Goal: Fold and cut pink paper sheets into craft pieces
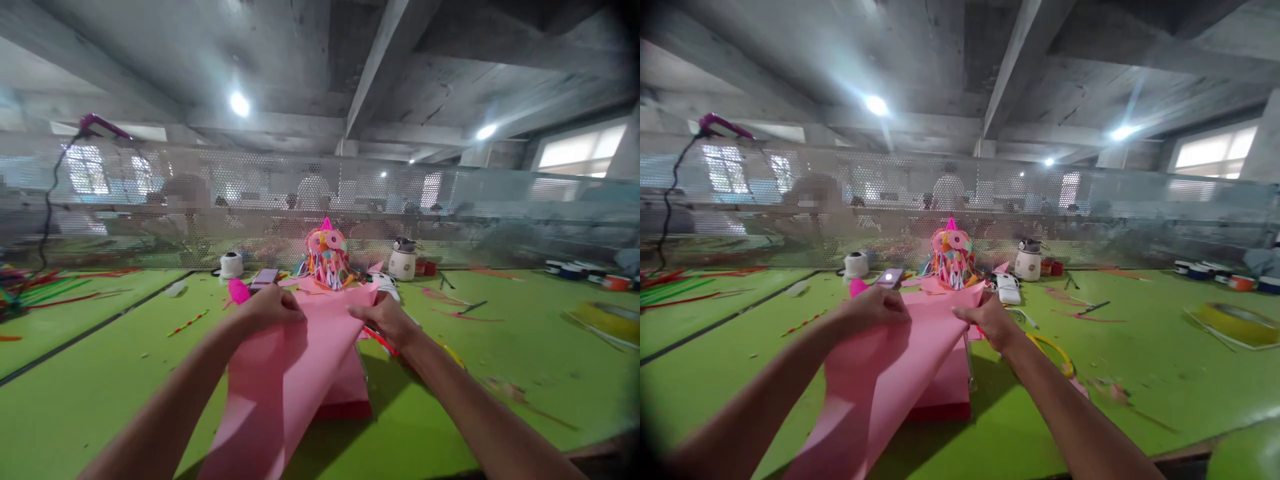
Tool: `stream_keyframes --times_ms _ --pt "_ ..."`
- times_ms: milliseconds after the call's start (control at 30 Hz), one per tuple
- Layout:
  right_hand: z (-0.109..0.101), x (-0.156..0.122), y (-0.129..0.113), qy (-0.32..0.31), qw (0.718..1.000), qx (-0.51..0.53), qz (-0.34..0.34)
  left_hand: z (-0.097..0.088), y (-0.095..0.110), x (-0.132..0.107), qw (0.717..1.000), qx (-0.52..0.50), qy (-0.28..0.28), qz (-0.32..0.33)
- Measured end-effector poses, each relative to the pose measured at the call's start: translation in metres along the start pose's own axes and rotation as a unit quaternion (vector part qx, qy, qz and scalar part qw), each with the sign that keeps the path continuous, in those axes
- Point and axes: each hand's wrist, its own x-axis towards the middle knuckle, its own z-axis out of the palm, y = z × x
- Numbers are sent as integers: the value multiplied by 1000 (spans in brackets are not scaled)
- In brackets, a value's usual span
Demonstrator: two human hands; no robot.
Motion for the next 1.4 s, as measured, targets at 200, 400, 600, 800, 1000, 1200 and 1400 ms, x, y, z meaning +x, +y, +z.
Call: stream_keyframes --times_ms 200,400,600,800,1000,1200,1400 --pt "6 -2 7 31 999 -27 14 10 -4 -3 998 -48 14 29" --pt "4 -6 -12 19 999 32 -8 10 3 -21 988 -42 95 112" --pt "-28 -6 -38 -40 985 -126 -112 10 3 -31 971 -2 146 191" --pt "-44 -3 -44 -70 963 -229 -126 9 1 -34 969 -1 137 205" --pt "-39 -2 -45 -19 971 -201 -132 8 11 -39 966 14 160 202" --pt "-33 -4 -46 30 970 -187 -150 12 16 -44 958 36 208 191" --pt "-29 -6 -46 55 968 -206 -129 17 5 -46 970 84 170 153"
